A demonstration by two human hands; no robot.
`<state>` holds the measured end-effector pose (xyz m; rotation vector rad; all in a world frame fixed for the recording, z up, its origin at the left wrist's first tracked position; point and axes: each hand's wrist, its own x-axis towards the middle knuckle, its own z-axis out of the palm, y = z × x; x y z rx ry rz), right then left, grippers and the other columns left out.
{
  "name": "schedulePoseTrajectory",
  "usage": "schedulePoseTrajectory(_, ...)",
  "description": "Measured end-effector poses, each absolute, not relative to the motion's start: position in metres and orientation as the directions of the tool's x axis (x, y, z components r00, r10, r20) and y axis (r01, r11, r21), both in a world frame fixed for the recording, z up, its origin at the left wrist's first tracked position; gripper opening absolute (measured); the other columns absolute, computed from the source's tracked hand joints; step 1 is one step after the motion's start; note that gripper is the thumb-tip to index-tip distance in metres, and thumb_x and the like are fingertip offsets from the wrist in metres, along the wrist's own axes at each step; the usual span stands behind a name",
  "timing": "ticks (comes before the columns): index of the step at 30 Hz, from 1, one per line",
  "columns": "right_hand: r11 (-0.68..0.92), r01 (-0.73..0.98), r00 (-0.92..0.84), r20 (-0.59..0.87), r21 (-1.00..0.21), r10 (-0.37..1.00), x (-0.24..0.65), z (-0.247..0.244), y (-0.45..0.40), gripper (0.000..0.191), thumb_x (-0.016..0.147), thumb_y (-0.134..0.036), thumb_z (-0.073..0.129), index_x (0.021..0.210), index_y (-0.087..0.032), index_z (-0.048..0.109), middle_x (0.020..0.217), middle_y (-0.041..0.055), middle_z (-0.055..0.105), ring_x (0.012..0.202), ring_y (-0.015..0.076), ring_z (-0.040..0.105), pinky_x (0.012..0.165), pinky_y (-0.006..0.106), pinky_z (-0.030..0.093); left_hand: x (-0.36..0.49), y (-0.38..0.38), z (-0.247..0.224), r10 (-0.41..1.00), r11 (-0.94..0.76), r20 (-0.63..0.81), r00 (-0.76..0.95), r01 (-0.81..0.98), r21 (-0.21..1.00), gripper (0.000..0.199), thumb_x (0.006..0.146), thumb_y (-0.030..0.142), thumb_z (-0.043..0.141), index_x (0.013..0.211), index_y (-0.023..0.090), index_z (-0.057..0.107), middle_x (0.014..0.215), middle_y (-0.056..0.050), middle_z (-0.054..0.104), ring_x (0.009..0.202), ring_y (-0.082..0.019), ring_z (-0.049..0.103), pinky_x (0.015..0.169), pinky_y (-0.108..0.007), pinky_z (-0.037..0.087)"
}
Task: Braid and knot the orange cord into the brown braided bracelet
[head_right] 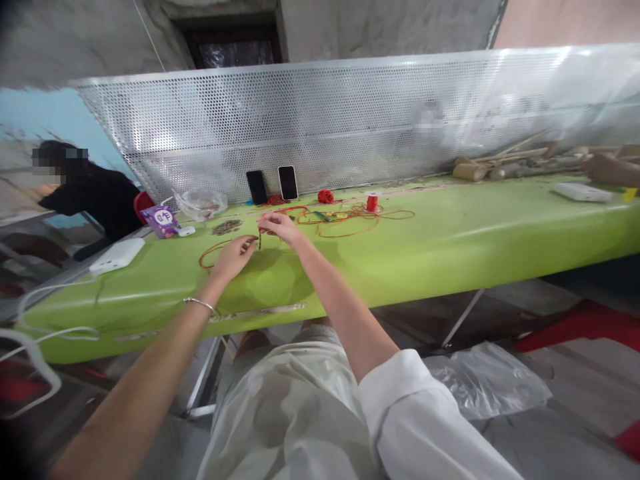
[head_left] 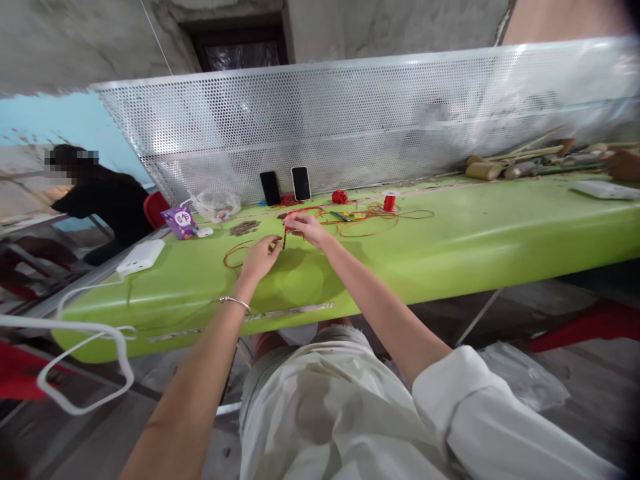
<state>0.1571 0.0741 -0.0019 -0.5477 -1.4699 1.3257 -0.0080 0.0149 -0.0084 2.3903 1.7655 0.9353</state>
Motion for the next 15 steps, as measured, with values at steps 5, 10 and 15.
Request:
schedulePoseTrajectory(5, 0.322, -0.27, -0.339, 0.403, -0.907, 0.85, 0.1563, -0.0027, 0.0737, 0.012, 0.071, -0.016, 0.066, 0.075, -0.018, 0.056, 0.076, -0.0014, 0.059, 0.07, 0.0081, 0.055, 0.068, 0.019, 0.048, -0.0077, 0.016, -0.0095, 0.885, -0.402, 0.388, 0.259, 0.844, 0.354, 0.024, 0.085, 0.033, 0.054, 0.103, 0.021, 0.065, 0.098, -0.007, 0.071, 0.079, -0.02, 0.065, 0.072, -0.03, 0.049)
schedulePoseTrajectory(10, 0.368, -0.229, -0.319, 0.427, -0.901, 0.846, 0.1572, -0.0029, 0.074, 0.013, 0.069, -0.012, 0.064, 0.075, -0.017, 0.054, 0.087, 0.0007, 0.061, 0.073, 0.0079, 0.055, 0.066, 0.018, 0.048, -0.0075, 0.0149, -0.0086, 0.89, -0.389, 0.383, 0.249, 0.851, 0.353, 0.022, 0.086, 0.03, 0.058, 0.101, 0.015, 0.064, 0.095, -0.007, 0.069, 0.081, -0.018, 0.064, 0.076, -0.034, 0.05)
schedulePoseTrajectory(15, 0.4, -0.156, -0.29, 0.429, -0.903, 0.856, 0.1576, -0.0056, 0.0789, 0.019, 0.066, -0.014, 0.067, 0.081, -0.017, 0.055, 0.092, 0.002, 0.06, 0.067, 0.0072, 0.052, 0.056, 0.017, 0.046, -0.0075, 0.0144, -0.009, 0.888, -0.369, 0.401, 0.223, 0.868, 0.334, 0.023, 0.088, 0.034, 0.058, 0.098, 0.014, 0.063, 0.09, -0.006, 0.068, 0.077, -0.016, 0.062, 0.075, -0.034, 0.05)
